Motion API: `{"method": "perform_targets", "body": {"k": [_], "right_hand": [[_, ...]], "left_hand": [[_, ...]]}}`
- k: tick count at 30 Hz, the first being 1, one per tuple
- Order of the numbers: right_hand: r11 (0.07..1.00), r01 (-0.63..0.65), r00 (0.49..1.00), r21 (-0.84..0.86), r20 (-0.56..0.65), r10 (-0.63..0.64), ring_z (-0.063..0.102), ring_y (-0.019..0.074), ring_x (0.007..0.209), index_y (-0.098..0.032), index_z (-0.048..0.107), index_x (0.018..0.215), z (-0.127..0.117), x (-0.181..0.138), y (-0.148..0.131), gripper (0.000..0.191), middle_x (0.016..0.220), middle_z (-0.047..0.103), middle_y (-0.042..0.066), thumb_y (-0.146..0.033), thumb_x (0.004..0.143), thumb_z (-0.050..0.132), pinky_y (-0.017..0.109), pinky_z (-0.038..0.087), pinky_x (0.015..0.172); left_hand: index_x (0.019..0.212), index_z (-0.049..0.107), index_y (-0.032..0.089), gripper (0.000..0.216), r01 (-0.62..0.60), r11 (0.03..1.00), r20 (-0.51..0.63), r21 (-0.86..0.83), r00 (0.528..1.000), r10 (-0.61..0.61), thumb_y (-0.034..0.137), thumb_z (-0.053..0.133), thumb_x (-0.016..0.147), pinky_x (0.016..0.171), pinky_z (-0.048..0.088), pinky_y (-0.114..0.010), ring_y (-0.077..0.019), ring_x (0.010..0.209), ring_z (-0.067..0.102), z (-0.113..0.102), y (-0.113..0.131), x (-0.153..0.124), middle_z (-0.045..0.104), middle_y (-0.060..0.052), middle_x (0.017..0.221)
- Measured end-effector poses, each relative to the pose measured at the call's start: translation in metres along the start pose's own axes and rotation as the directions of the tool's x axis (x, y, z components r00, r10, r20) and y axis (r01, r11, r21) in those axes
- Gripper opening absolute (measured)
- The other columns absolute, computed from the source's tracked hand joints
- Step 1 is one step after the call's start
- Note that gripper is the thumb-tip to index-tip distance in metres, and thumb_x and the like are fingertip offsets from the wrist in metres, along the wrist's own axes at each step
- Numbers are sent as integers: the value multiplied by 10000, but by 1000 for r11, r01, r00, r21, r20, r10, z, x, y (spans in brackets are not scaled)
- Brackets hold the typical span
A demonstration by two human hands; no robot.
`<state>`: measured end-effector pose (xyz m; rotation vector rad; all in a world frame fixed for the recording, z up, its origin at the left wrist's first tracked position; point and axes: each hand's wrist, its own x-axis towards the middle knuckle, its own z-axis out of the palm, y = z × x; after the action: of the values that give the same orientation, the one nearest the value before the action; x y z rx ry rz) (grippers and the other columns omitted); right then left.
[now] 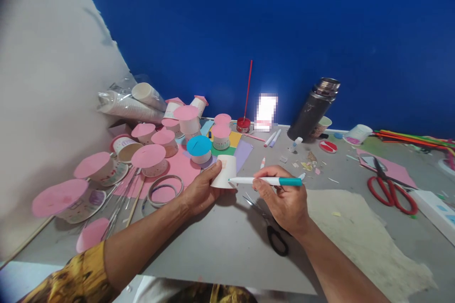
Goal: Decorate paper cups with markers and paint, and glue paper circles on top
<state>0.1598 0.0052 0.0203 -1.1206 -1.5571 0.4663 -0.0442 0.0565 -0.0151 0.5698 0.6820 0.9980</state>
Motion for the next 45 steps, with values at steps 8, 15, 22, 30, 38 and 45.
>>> {"method": "perform_targets", "body": {"k": [8, 15, 22, 30, 38, 45], "right_hand": [[997, 36, 999, -63, 13, -35, 650, 171, 505, -244, 737, 852, 0, -1, 0, 169, 649, 736, 6, -394, 925, 715, 277, 522, 499], [994, 55, 998, -95, 27, -53, 662, 168, 517, -246, 741, 869, -1, -4, 4, 134, 669, 744, -1, -368, 921, 724, 272, 530, 509], [993, 30, 999, -117, 48, -24, 655, 162, 490, -233, 734, 833, -1, 0, -3, 144, 639, 744, 1, -356, 907, 717, 249, 498, 444], [993, 44, 997, -110, 71, -36, 643, 143, 492, -237, 734, 858, -2, -2, 1, 127, 640, 739, -14, -342, 924, 707, 226, 499, 455], [991, 49, 999, -121, -10, -50, 649, 148, 482, -227, 728, 832, 0, 0, -3, 120, 635, 726, -11, -312, 911, 700, 235, 503, 459], [986, 122, 992, -116, 34, -119, 642, 126, 498, -231, 712, 827, -2, 2, -4, 98, 639, 712, -31, -248, 919, 680, 209, 481, 466]], "left_hand": [[1120, 662, 135, 349, 9, 999, 8, 42, 1000, -10, 441, 675, 953, 644, 636, -359, -210, 759, 683, 1, 0, -2, 682, -91, 911], [1134, 659, 136, 361, -1, 1000, 17, 27, 1000, 0, 435, 702, 935, 652, 635, -359, -206, 771, 670, 2, 2, -3, 674, -88, 913], [1153, 653, 137, 356, 27, 999, 6, 17, 1000, -27, 426, 685, 948, 632, 641, -360, -211, 771, 671, 3, 2, -4, 667, -94, 915], [1142, 668, 129, 325, 30, 1000, -31, 3, 999, -30, 395, 678, 954, 610, 645, -366, -203, 761, 659, 4, 3, -4, 660, -87, 915], [1152, 658, 136, 384, 43, 999, 32, -8, 999, -43, 444, 707, 929, 627, 635, -380, -232, 777, 689, 1, 1, -3, 680, -101, 931], [1131, 657, 129, 336, 60, 997, 29, -43, 998, -59, 423, 648, 968, 615, 631, -384, -240, 764, 699, 1, 2, -2, 683, -105, 918]]}}
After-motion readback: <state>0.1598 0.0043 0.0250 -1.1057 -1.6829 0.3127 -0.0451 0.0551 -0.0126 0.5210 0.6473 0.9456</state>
